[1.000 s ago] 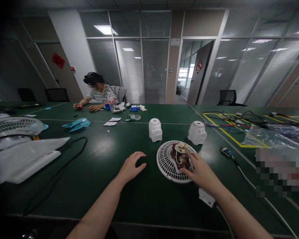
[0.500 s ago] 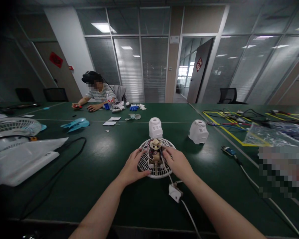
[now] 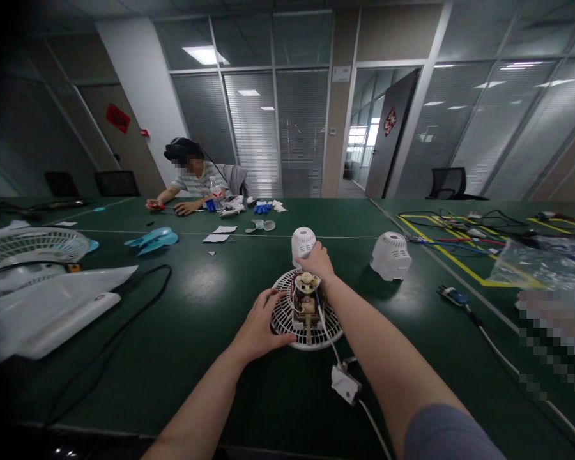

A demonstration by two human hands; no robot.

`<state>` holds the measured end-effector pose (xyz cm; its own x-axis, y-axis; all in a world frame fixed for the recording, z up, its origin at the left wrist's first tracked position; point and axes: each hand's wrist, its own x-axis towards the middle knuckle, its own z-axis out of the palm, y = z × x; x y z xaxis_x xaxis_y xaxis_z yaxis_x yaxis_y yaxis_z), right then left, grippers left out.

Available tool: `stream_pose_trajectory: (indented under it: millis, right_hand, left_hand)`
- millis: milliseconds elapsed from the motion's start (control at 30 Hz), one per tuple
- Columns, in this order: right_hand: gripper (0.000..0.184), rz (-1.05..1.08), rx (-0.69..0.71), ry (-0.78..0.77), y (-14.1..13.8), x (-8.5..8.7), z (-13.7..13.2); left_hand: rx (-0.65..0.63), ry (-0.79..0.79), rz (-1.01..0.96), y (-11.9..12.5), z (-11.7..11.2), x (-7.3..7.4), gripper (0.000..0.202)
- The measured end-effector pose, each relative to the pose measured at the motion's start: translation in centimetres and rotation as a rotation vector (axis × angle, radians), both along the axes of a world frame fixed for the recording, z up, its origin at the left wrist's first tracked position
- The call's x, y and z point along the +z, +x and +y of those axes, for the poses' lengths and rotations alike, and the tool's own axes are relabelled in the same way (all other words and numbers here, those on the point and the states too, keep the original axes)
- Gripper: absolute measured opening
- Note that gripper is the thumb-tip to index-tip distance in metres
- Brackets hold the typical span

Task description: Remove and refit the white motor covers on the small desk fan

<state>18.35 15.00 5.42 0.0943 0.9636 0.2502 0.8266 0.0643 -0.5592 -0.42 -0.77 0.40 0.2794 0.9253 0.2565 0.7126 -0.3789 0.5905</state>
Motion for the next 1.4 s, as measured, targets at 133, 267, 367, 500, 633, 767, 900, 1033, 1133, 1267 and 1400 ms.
stream_pose_trajectory:
  millis: [133,267,367,500,633,767,900,1033,1133,1267,1400]
  right_hand:
    - [0.069,0.001,-0.007,-0.021,0.0,-0.9,0.5]
    - [0.064,0.023,-0.001,0.000,0.4,-0.8,0.2]
    - [0.063,0.069,-0.001,0.026,0.2,-0.4,-0.4]
    - [0.062,0.166,-0.028,0.071,0.1,0.5,-1.1]
    - [0.064,0.282,-0.112,0.134,1.2,2.1,-2.1]
    - [0.065,0.350,-0.123,0.210,2.7,3.8,-5.7]
    - [0.067,0.302,0.006,0.279,2.9,4.0,-12.4]
    - [0.073,0.057,0.051,0.279,2.3,2.8,-18.0]
    - [0.077,-0.108,0.012,0.246,1.6,1.8,-19.7]
    - [0.092,-0.217,-0.024,0.229,0.7,1.4,-20.4]
    - [0.089,-0.322,0.003,0.244,0.2,1.8,-20.9]
  left_hand:
    - [-0.008,0.021,-0.018,0.0,0.1,-0.1,0.092]
    - [-0.016,0.041,-0.014,0.0,0.1,-0.1,0.092]
    - [-0.009,0.033,-0.015,0.0,0.1,-0.1,0.092]
    - [-0.008,0.007,-0.020,-0.1,0.0,0.0,0.094]
    - [-0.001,0.000,-0.022,-0.2,-0.1,0.1,0.095]
    - [0.009,-0.008,-0.029,-0.2,-0.2,0.2,0.093]
    - [0.003,0.011,-0.039,-0.2,-0.3,0.2,0.089]
    - [-0.002,0.025,-0.061,-0.3,-0.4,0.0,0.089]
    - [-0.005,0.022,-0.066,-0.2,-0.5,0.0,0.089]
    - [-0.017,0.010,-0.064,-0.2,-0.9,0.3,0.089]
    - [-0.024,0.019,-0.080,-0.2,-1.0,0.4,0.089]
